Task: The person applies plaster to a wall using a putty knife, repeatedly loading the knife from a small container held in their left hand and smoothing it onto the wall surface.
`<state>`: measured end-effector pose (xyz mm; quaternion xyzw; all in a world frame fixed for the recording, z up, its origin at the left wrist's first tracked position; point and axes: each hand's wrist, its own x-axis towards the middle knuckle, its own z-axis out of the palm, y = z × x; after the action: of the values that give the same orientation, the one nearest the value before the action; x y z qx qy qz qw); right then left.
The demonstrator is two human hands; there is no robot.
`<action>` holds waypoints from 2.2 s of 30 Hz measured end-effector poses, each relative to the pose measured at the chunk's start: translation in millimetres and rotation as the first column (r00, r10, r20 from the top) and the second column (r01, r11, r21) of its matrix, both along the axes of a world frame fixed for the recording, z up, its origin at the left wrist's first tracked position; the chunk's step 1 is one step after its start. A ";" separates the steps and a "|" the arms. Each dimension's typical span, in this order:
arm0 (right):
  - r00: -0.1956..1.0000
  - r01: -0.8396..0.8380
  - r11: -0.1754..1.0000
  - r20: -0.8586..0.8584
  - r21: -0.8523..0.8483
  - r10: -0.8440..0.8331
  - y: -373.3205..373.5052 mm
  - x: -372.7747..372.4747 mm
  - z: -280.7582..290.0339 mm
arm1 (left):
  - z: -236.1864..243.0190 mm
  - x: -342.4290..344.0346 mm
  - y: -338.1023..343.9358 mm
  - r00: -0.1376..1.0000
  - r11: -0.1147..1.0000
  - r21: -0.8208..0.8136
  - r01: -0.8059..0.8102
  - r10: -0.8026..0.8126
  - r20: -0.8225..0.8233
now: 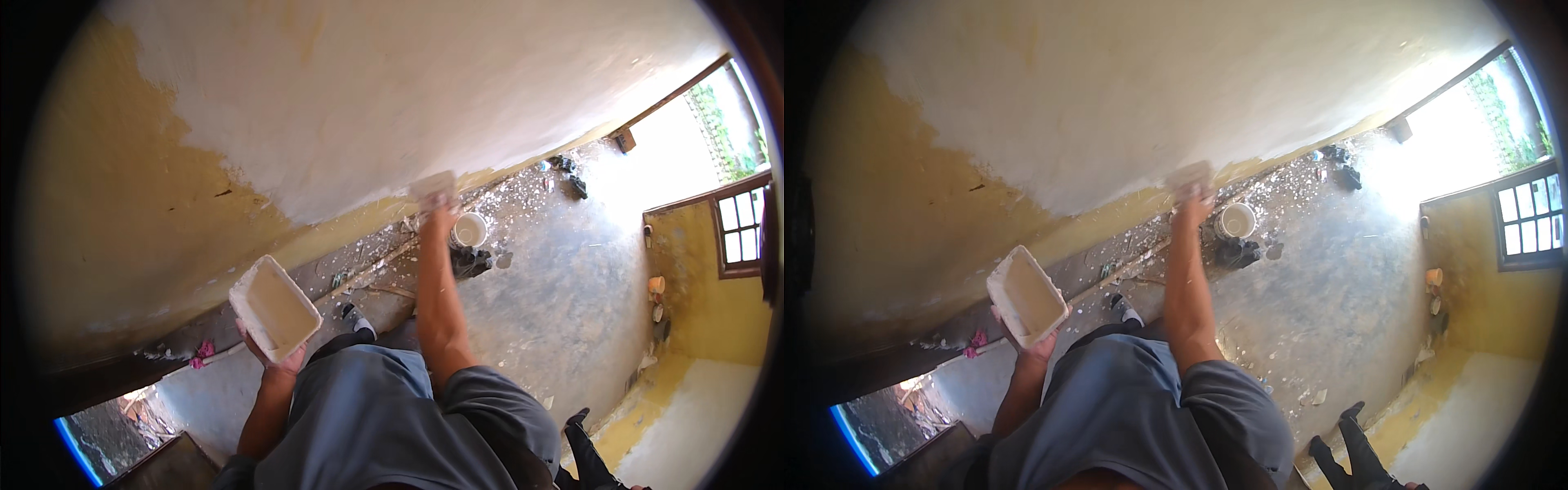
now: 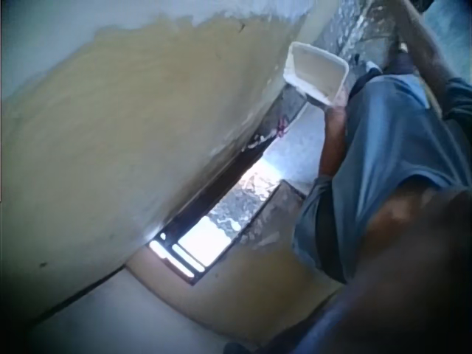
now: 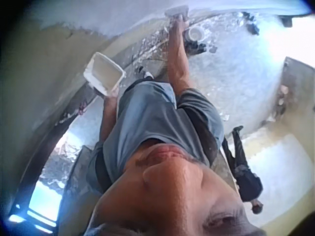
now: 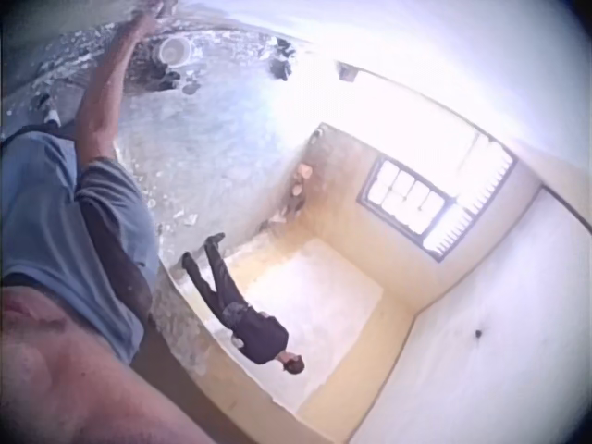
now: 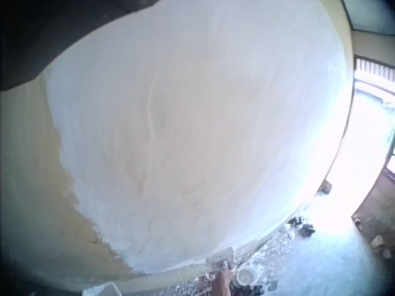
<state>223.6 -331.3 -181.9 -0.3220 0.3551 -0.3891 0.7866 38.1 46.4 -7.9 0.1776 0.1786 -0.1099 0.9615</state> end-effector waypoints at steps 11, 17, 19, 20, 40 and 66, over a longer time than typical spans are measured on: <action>0.902 -0.425 0.838 -0.238 -0.342 0.360 2.5 -10.9 193.4 | 16.2 8.1 -35.2 0.971 0.993 -0.063 0.095 -0.079 0.225; 0.922 -0.320 0.789 -0.366 -0.524 0.130 -24.8 -18.0 152.6 | 12.2 15.3 -52.4 0.960 0.997 -0.041 0.062 -0.048 0.276; 0.926 -0.213 0.799 -0.377 -0.563 -0.019 -42.5 7.1 166.3 | 10.1 15.6 -55.5 0.966 0.998 -0.049 0.044 -0.030 0.257; 0.950 -0.124 0.699 -0.287 -0.704 -0.120 -49.4 25.3 166.1 | 10.0 15.7 -58.8 0.973 0.997 -0.065 0.031 -0.015 0.231; 0.989 -0.145 0.972 -0.022 -0.186 0.143 -103.9 47.4 245.7 | 34.3 12.9 -108.8 0.959 0.997 0.075 0.020 -0.041 0.281; 0.983 -0.184 0.983 -0.022 0.012 0.185 -108.6 40.5 228.1 | 31.7 7.9 -116.6 0.956 0.999 -0.006 0.046 -0.042 0.290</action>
<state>264.1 -439.9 46.2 -0.3540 0.3345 -0.3091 0.8169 46.0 -70.2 23.8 0.1897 0.0314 -0.1051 0.9757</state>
